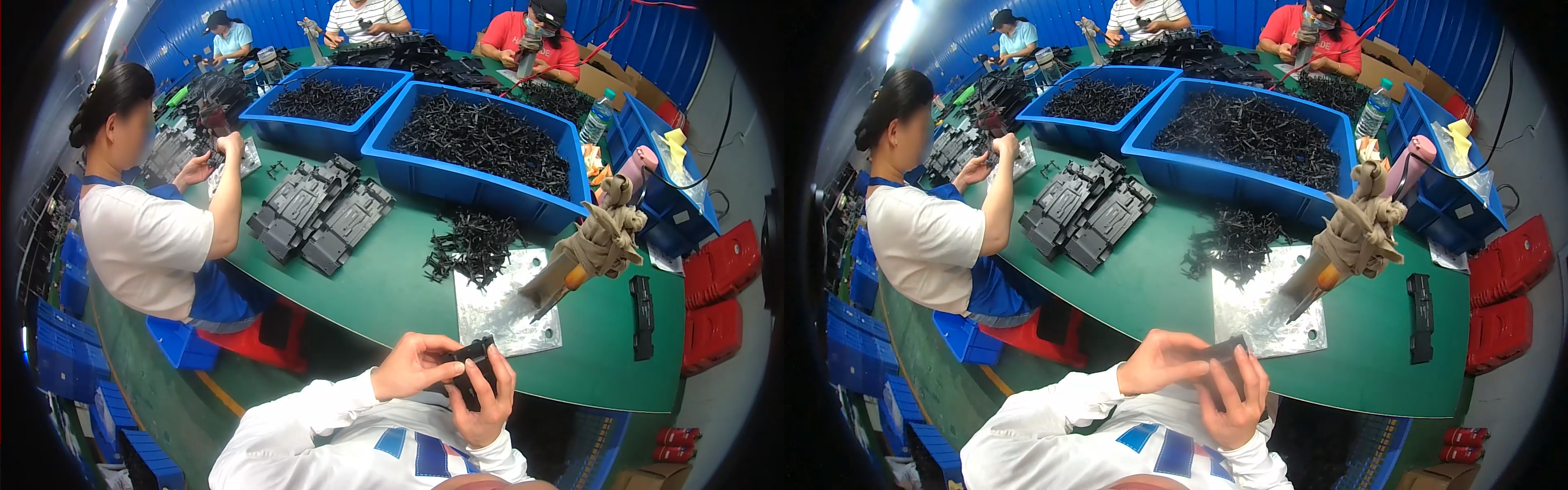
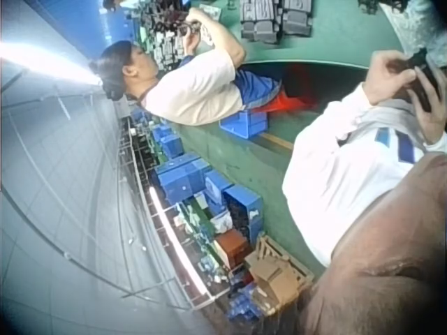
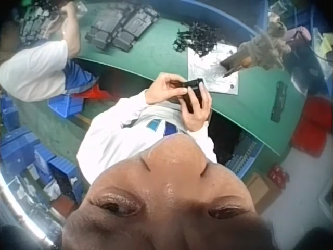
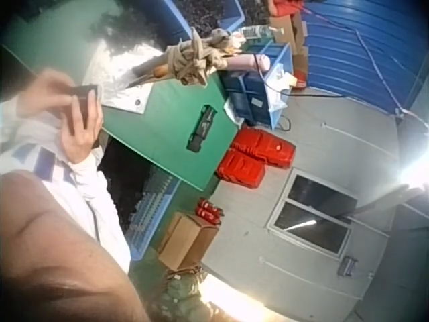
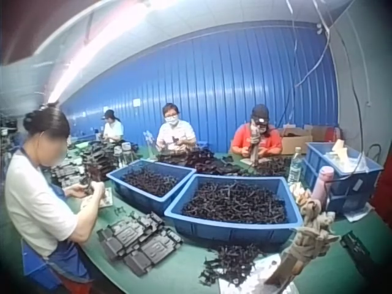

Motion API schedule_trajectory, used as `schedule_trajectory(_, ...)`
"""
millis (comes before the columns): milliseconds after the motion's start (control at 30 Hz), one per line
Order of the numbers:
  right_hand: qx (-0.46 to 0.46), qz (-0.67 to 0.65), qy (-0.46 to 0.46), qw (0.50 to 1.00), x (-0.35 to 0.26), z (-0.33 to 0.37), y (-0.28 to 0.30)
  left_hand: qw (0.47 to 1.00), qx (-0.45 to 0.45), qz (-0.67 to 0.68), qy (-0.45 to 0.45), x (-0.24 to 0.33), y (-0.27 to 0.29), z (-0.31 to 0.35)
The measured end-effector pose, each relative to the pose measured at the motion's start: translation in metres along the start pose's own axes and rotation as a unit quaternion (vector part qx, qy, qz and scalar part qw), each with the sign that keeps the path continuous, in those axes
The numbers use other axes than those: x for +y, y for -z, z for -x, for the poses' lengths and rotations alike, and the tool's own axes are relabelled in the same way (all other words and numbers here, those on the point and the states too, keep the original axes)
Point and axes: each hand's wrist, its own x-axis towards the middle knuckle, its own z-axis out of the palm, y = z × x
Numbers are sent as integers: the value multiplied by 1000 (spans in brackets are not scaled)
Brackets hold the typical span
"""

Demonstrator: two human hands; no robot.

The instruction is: Assembling small plastic components onto a toy vehicle chassis using an industrial heat-staking tool.

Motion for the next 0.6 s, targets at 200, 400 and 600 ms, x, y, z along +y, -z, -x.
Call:
schedule_trajectory(200,2,-9,-5,1000,3,1,1,1000,2,-1,-1,0,-3,-1)
schedule_trajectory(400,-4,0,-2,1000,2,-2,2,1000,7,-1,-1,2,-4,-1)
schedule_trajectory(600,2,-8,-3,1000,4,-2,0,1000,8,-1,-5,3,-4,-3)
